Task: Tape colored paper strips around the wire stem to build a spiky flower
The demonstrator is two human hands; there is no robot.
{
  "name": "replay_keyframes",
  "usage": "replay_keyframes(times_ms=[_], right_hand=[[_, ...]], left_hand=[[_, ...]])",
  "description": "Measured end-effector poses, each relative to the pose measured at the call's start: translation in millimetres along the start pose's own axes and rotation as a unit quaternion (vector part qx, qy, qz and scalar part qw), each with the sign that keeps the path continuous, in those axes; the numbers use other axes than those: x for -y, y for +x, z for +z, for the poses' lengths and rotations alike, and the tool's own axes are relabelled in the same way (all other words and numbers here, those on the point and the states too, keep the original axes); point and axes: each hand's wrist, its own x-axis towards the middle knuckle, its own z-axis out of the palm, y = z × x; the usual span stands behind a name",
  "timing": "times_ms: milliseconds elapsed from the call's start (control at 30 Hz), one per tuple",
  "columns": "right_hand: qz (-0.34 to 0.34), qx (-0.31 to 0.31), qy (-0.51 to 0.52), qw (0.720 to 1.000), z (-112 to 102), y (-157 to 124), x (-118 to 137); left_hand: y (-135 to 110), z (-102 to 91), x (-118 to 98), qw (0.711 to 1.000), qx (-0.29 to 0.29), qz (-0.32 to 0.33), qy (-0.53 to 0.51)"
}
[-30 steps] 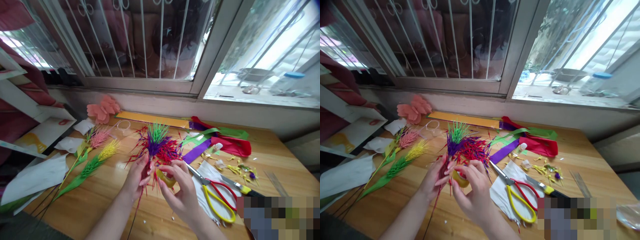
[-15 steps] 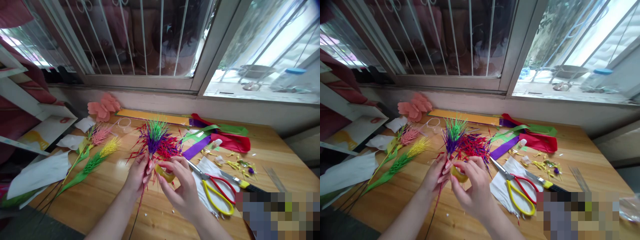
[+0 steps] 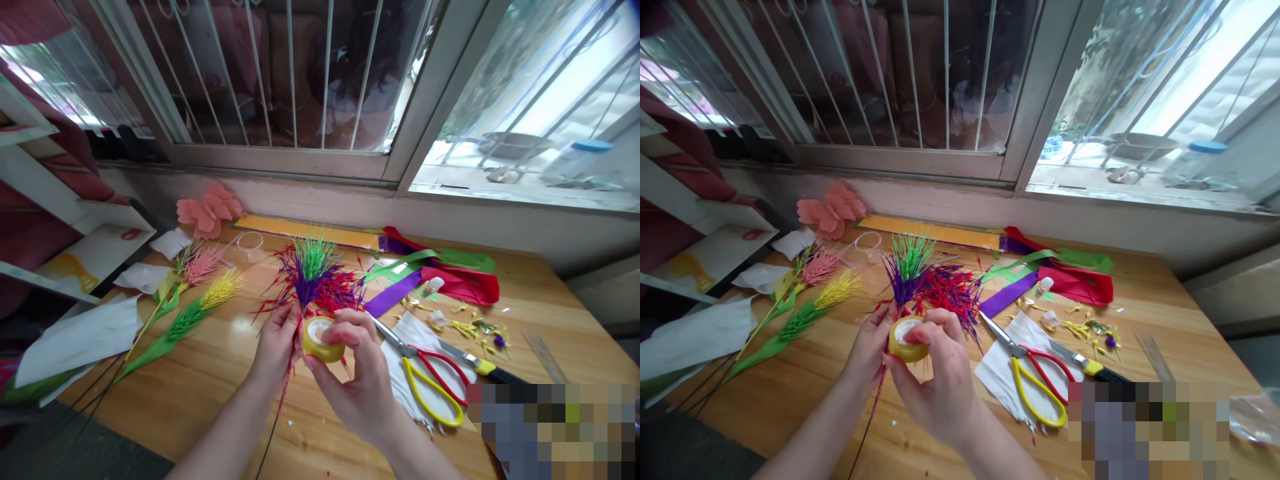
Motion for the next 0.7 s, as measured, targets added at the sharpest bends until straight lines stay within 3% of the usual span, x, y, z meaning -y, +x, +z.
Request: replay_keyframes(times_ms=[267,433,567,700], right_hand=[[0.027,-0.025,0.167,0.985,12,-4,-1],[0.029,-0.051,0.192,0.98,18,-3,2],[0.025,-0.075,0.226,0.971,24,-6,5],[0.022,-0.075,0.237,0.968,30,-9,7]], left_hand=[[-2,-0.9,1,1.0,0.0,0.008,-0.009],[-5,-7.8,1,0.997,-0.001,-0.006,-0.076],[-3,-19.5,1,0.989,0.053,-0.016,-0.138],[-1,-24.9,2,0.99,0.062,-0.001,-0.128]])
